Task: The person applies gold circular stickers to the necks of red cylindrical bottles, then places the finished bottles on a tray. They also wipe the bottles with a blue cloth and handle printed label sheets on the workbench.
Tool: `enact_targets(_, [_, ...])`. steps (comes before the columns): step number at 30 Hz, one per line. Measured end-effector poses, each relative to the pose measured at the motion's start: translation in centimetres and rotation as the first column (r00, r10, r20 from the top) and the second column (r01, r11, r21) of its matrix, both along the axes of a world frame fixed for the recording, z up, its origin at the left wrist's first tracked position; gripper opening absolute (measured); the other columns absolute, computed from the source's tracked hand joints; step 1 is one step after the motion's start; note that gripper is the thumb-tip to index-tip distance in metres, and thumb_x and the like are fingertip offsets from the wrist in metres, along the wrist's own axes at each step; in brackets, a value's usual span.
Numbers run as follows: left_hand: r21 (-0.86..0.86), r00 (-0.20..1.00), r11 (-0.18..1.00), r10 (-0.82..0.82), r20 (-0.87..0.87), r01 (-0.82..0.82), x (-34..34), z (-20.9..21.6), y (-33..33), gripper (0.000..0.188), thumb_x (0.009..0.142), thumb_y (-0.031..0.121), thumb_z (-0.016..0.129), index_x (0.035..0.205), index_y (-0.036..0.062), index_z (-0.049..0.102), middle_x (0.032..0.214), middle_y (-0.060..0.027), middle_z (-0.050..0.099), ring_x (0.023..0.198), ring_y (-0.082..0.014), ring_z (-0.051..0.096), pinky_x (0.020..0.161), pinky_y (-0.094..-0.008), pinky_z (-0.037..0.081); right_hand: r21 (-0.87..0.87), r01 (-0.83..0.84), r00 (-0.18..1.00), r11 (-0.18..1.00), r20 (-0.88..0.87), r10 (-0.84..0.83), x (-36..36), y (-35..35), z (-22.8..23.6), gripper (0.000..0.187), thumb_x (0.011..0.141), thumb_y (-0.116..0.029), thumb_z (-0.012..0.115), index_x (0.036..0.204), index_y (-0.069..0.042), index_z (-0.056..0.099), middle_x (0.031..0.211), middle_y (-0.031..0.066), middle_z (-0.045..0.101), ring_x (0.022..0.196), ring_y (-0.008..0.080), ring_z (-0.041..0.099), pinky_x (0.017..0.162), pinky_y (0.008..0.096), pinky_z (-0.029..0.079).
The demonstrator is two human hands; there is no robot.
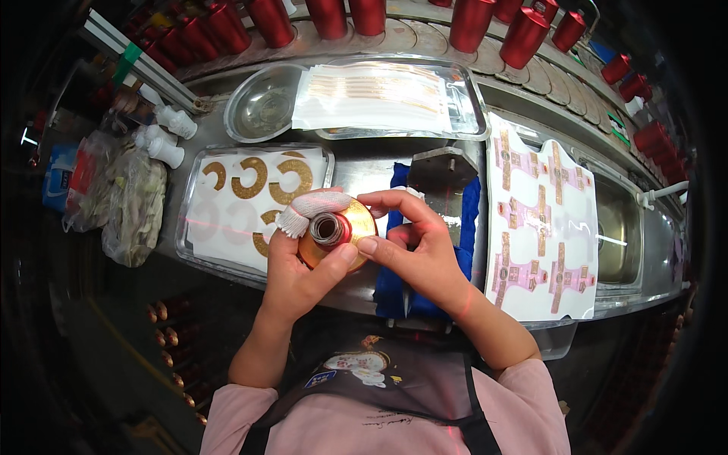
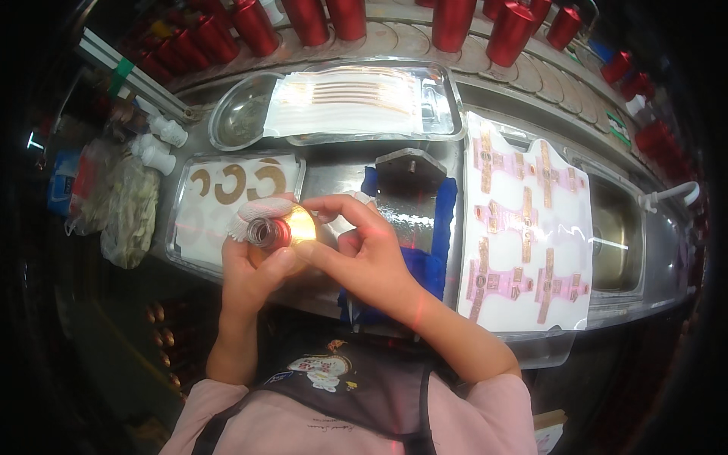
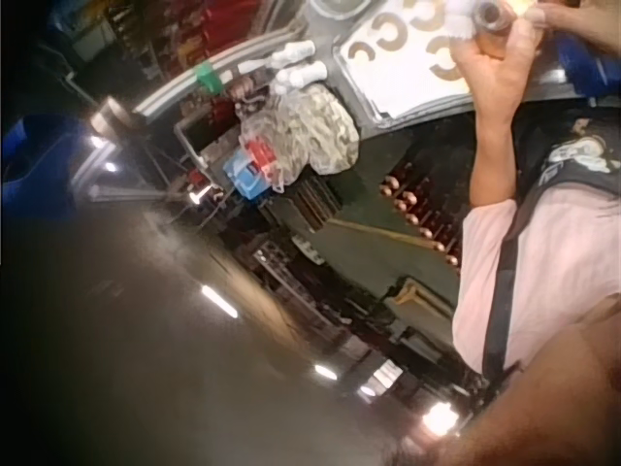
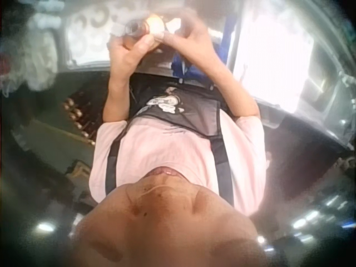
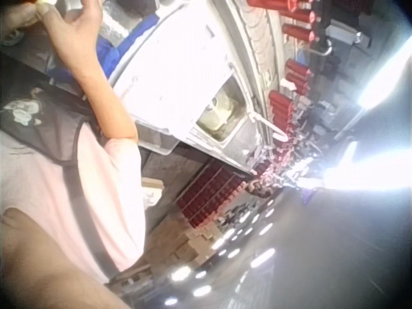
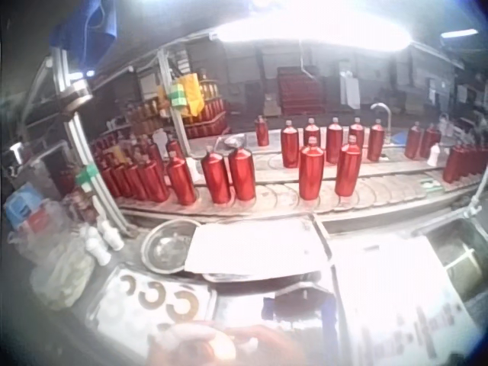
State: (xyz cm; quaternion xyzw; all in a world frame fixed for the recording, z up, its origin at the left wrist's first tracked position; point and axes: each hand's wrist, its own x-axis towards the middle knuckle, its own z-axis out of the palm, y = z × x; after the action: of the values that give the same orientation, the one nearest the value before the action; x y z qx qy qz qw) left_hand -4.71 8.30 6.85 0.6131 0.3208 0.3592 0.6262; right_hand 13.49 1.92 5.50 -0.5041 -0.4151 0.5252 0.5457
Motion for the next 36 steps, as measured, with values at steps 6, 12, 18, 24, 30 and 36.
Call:
enact_targets(6, [-0.033,1.0,0.999,0.018,0.011,-0.017,0.1,0.2,-0.1,0.044,0.084,0.007,0.071,0.127,0.0041,0.059,0.134,-0.0121,0.055,0.12,-0.018,0.057,0.104,-0.0333,0.045,-0.03,-0.068,0.923,0.997,-0.382,0.052,0.6,0.9,-0.6,0.036,0.091,-0.014,0.073,0.124,-0.004,0.064,0.103,-0.0015,0.062,0.06,-0.0027,0.046,0.052,0.0147,0.035])
enact_targets(12, [-0.062,1.0,0.998,0.008,0.029,-0.006,0.2,0.1,-0.1,0.044,0.084,0.007,0.072,0.126,0.004,0.059,0.132,-0.0119,0.055,0.119,-0.0174,0.057,0.103,-0.033,0.045,-0.094,-0.068,0.968,0.993,-0.247,0.043,0.4,0.9,-0.9,0.029,0.094,-0.013,0.07,0.119,0.0,0.065,0.094,-0.0001,0.066,0.07,0.0012,0.055,0.062,0.0162,0.042])
enact_targets(18, [0.018,1.0,1.0,-0.003,-0.028,0.003,0.0,0.1,0.0,0.046,0.084,0.009,0.073,0.127,0.0034,0.058,0.133,-0.0113,0.056,0.118,-0.0162,0.057,0.103,-0.0323,0.045,-0.244,0.159,0.91,0.957,-0.34,-0.237,2.5,3.4,-0.5,0.028,0.098,-0.026,0.062,0.108,-0.001,0.07,0.08,0.0018,0.066,0.055,0.0075,0.053,0.052,0.0219,0.043])
enact_targets(24, [0.065,0.997,0.995,-0.08,-0.009,0.081,-0.7,0.2,0.6,0.055,0.083,0.009,0.075,0.134,0.002,0.055,0.135,-0.0114,0.055,0.122,-0.0185,0.056,0.105,-0.0332,0.045,-0.148,0.143,0.913,0.979,-0.361,-0.188,1.9,-1.5,1.4,0.043,0.087,0.001,0.066,0.128,-0.001,0.052,0.112,0.0087,0.062,0.099,0.0115,0.062,0.084,0.0243,0.053])
enact_targets(30, [0.016,0.995,0.995,-0.099,-0.026,0.099,-1.1,0.2,0.5,0.063,0.084,0.012,0.077,0.139,0.0003,0.049,0.135,-0.0131,0.055,0.124,-0.0204,0.056,0.106,-0.0343,0.045,0.276,0.088,0.944,0.957,0.284,-0.169,1.2,-1.5,1.2,0.027,0.086,-0.005,0.073,0.111,-0.001,0.065,0.095,0.0108,0.068,0.087,0.0179,0.067,0.079,0.0291,0.052])
enact_targets(36, [0.135,0.986,0.982,-0.117,-0.119,0.133,-1.2,0.4,0.8,0.07,0.084,0.012,0.076,0.144,0.0002,0.042,0.137,-0.0149,0.052,0.127,-0.0209,0.053,0.108,-0.0349,0.042,0.33,-0.011,0.938,0.944,0.331,-0.105,2.7,4.2,1.6,0.03,0.085,-0.006,0.073,0.113,-0.003,0.064,0.095,0.0121,0.069,0.085,0.0174,0.067,0.077,0.0291,0.053])
